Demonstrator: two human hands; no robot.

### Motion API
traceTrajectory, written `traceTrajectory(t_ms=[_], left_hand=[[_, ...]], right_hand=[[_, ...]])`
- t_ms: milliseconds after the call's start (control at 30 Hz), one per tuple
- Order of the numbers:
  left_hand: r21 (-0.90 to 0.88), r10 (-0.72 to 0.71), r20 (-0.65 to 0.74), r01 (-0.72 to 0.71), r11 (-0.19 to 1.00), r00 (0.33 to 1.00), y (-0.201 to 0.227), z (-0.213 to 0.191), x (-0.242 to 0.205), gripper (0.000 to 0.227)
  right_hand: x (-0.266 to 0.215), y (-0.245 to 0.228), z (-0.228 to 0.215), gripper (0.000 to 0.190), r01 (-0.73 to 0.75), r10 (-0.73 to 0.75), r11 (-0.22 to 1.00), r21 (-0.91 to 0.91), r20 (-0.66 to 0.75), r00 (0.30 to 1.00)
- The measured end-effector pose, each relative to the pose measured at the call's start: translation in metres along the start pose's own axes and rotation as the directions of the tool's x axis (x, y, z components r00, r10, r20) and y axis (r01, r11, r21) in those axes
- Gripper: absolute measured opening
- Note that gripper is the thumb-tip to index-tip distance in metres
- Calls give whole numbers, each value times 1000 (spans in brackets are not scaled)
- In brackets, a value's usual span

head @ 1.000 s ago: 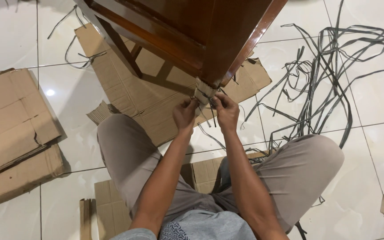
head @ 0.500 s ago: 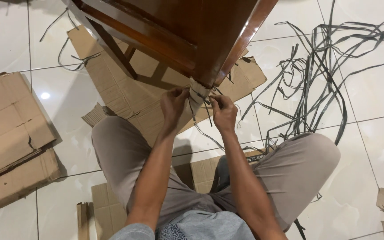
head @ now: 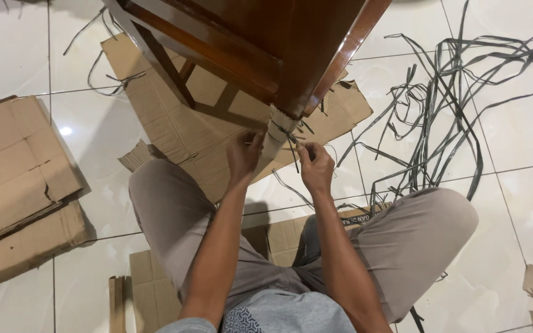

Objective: Wrapping and tying protective strips around the legs of a wooden table.

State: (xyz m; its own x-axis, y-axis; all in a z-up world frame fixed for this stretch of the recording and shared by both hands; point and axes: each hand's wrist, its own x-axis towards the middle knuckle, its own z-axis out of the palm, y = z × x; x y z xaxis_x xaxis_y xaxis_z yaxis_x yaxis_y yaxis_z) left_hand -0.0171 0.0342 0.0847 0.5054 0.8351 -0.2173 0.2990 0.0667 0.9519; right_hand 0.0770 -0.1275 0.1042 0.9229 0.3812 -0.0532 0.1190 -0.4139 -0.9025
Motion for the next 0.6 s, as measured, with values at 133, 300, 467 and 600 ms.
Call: traceTrajectory(t_ms=[133,300,467,600], left_hand=[[-2,-37,24,37,999,999,-10,7,-13,23],[-339,-177,124,209,917,976,-21,21,-27,18],[-389,-202,124,235,891,971,-15,20,-31,19],[-415,-163,89,185,891,983,-18,21,-17,18]], right_hand=[[-2,7,1,15,-25,25,1000,-6,50,998],[-10,7,9,11,-4,1,999,49,68,998],[-21,9,14,14,17,-24,993,117,62,998],[-29,3,14,16,25,-39,985,173,75,996]])
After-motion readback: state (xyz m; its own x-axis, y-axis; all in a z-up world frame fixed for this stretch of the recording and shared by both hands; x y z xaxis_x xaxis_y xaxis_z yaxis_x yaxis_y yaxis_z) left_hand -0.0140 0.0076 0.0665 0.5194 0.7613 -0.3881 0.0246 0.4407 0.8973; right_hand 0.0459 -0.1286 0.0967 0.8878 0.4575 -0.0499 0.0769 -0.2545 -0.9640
